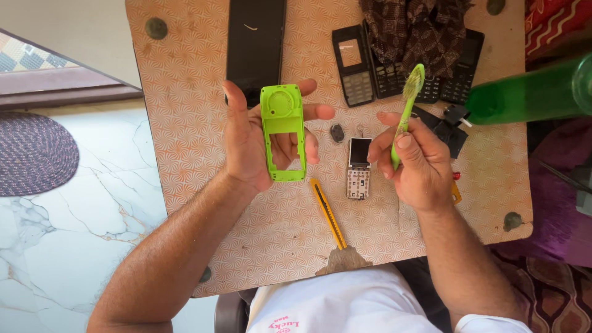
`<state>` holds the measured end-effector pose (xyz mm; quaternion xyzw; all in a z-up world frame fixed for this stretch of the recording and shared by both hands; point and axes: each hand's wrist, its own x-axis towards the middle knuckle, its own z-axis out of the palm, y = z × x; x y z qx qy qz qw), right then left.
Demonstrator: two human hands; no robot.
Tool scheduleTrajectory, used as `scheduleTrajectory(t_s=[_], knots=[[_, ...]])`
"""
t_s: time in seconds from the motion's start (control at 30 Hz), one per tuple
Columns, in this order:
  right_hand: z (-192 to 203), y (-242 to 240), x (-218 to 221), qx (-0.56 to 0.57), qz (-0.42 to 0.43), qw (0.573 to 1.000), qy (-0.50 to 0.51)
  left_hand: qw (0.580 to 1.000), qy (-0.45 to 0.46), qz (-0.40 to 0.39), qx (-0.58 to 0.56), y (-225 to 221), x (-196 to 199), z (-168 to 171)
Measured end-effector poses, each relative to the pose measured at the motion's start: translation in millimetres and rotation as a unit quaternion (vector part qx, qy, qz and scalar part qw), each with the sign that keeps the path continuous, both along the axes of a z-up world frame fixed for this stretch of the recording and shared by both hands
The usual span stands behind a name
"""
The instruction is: The person brushes internal mobile phone components with a brush, manipulates a keypad and a green casing, and uses a screwdriver on the casing.
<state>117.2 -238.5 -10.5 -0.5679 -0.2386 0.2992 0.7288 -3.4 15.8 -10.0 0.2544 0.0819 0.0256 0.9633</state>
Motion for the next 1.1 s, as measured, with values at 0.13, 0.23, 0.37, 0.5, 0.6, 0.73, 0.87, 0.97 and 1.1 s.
scheduleTrajectory(t_s=[0.13,0.23,0.37,0.5,0.6,0.73,0.87,0.97,1.1], knots=[[-1,0,0,-0.008,0.010,1.000,0.005,1.000,0.011,0.006,-0.001,1,1,1],[-2,-1,0,-0.014,0.008,1.000,-0.001,1.000,0.020,0.007,0.015,-1,1,1],[-1,0,0,-0.019,0.020,0.998,-0.059,0.994,0.016,-0.002,0.108,-3,0,7],[-1,4,-1,-0.053,0.002,0.986,-0.157,0.966,-0.023,-0.023,0.256,-3,-1,8],[6,10,0,-0.079,-0.024,0.940,-0.330,0.964,-0.022,-0.058,0.258,-6,-1,9],[23,18,-2,-0.112,-0.034,0.864,-0.489,0.973,-0.066,-0.068,0.212,-9,0,12],[35,26,-10,-0.158,-0.067,0.793,-0.585,0.957,0.005,-0.064,0.281,-19,0,14],[40,29,-14,-0.164,-0.101,0.767,-0.612,0.963,0.035,-0.059,0.260,-25,2,13],[44,33,-18,-0.164,-0.113,0.764,-0.614,0.970,0.065,-0.044,0.230,-29,3,14]])
